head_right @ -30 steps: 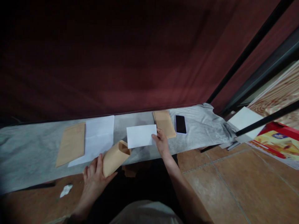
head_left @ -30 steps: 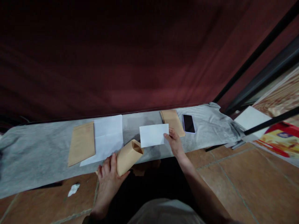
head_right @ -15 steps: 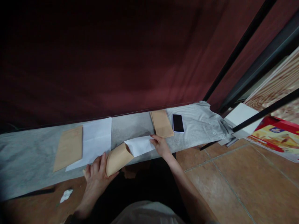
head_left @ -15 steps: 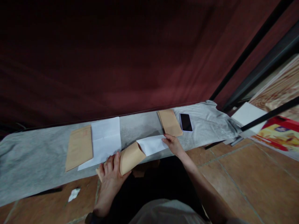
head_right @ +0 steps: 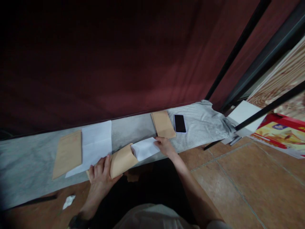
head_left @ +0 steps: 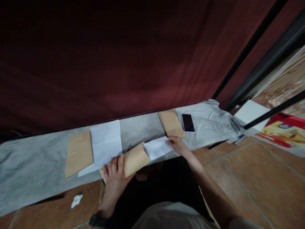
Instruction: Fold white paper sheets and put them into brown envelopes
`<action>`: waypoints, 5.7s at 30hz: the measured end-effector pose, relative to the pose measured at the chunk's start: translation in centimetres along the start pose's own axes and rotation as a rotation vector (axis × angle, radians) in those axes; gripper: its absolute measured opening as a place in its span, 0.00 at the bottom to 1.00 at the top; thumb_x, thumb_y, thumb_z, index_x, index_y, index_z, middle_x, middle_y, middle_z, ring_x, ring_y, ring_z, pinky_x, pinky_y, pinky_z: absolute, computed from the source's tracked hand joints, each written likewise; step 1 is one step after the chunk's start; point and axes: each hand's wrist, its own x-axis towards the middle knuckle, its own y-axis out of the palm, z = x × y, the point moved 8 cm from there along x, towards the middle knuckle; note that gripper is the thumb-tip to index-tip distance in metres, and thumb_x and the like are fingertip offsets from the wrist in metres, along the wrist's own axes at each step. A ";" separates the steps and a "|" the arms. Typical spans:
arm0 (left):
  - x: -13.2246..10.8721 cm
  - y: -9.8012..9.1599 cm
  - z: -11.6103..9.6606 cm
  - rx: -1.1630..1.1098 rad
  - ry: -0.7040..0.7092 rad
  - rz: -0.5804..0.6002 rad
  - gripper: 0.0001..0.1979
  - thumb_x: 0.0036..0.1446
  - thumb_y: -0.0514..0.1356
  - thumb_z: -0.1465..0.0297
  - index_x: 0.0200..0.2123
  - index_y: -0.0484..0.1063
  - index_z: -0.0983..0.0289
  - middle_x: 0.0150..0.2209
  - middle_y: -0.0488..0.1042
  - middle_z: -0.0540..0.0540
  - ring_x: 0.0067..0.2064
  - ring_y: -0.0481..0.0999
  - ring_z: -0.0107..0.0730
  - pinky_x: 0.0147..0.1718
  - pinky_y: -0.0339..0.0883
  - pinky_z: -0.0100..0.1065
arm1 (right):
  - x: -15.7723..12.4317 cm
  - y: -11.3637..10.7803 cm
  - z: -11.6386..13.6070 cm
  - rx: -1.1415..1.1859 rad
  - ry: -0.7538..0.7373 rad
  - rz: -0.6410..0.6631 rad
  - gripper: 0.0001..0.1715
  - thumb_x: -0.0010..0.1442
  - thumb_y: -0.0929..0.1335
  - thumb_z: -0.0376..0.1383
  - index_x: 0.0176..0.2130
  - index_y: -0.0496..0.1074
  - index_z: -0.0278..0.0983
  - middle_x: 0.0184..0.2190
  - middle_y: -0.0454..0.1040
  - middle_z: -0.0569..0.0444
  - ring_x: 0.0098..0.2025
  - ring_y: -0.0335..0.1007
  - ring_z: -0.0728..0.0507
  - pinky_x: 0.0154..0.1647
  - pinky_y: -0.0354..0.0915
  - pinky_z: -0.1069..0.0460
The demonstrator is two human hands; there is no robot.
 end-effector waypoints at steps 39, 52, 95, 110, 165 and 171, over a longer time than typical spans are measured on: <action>6.8 -0.6 -6.3 -0.173 0.307 -0.081 0.46 0.58 0.62 0.54 0.73 0.47 0.65 0.65 0.62 0.72 0.70 0.57 0.61 0.68 0.40 0.64 | 0.1 4.4 -0.7 0.396 0.107 -0.291 0.29 0.48 0.70 0.33 0.52 0.69 0.40 0.31 0.73 0.61 0.27 0.68 0.48 0.30 0.65 0.53; 5.6 4.3 -4.0 -1.399 -0.869 0.037 0.39 0.54 0.68 0.55 0.66 0.60 0.59 0.63 0.68 0.64 0.64 0.70 0.50 0.61 0.68 0.51 | 0.4 5.9 -1.3 0.946 0.212 -0.397 0.16 0.42 0.72 0.38 0.35 0.75 0.40 0.31 0.79 0.56 0.30 0.73 0.45 0.31 0.67 0.52; 19.6 9.9 -8.4 -0.265 0.062 0.088 0.28 0.69 0.48 0.65 0.68 0.59 0.70 0.71 0.57 0.68 0.73 0.52 0.55 0.68 0.49 0.57 | 0.5 9.5 -1.9 -0.694 -0.313 0.009 0.27 0.69 0.64 0.35 0.66 0.66 0.39 0.66 0.67 0.47 0.68 0.61 0.37 0.71 0.52 0.38; 13.6 10.8 -8.2 -0.297 0.275 0.241 0.30 0.71 0.45 0.62 0.72 0.52 0.66 0.73 0.53 0.60 0.75 0.49 0.41 0.72 0.43 0.48 | 0.9 9.6 -2.3 -0.688 -0.266 0.087 0.28 0.69 0.63 0.37 0.66 0.66 0.38 0.67 0.66 0.46 0.69 0.58 0.37 0.72 0.49 0.37; 6.6 6.2 -6.8 -0.468 0.303 -0.046 0.15 0.69 0.55 0.69 0.54 0.76 0.62 0.57 0.78 0.59 0.61 0.74 0.41 0.62 0.69 0.50 | 9.7 12.7 -4.1 -0.959 -0.302 0.315 0.37 0.75 0.53 0.46 0.73 0.48 0.30 0.75 0.45 0.46 0.76 0.41 0.41 0.76 0.41 0.42; 6.6 6.3 -6.9 -0.449 0.312 -0.054 0.14 0.69 0.55 0.69 0.52 0.76 0.64 0.56 0.78 0.60 0.61 0.74 0.41 0.62 0.69 0.48 | 5.5 12.3 -3.9 -0.945 -0.364 0.385 0.35 0.76 0.52 0.45 0.74 0.47 0.31 0.75 0.44 0.46 0.76 0.38 0.43 0.76 0.41 0.42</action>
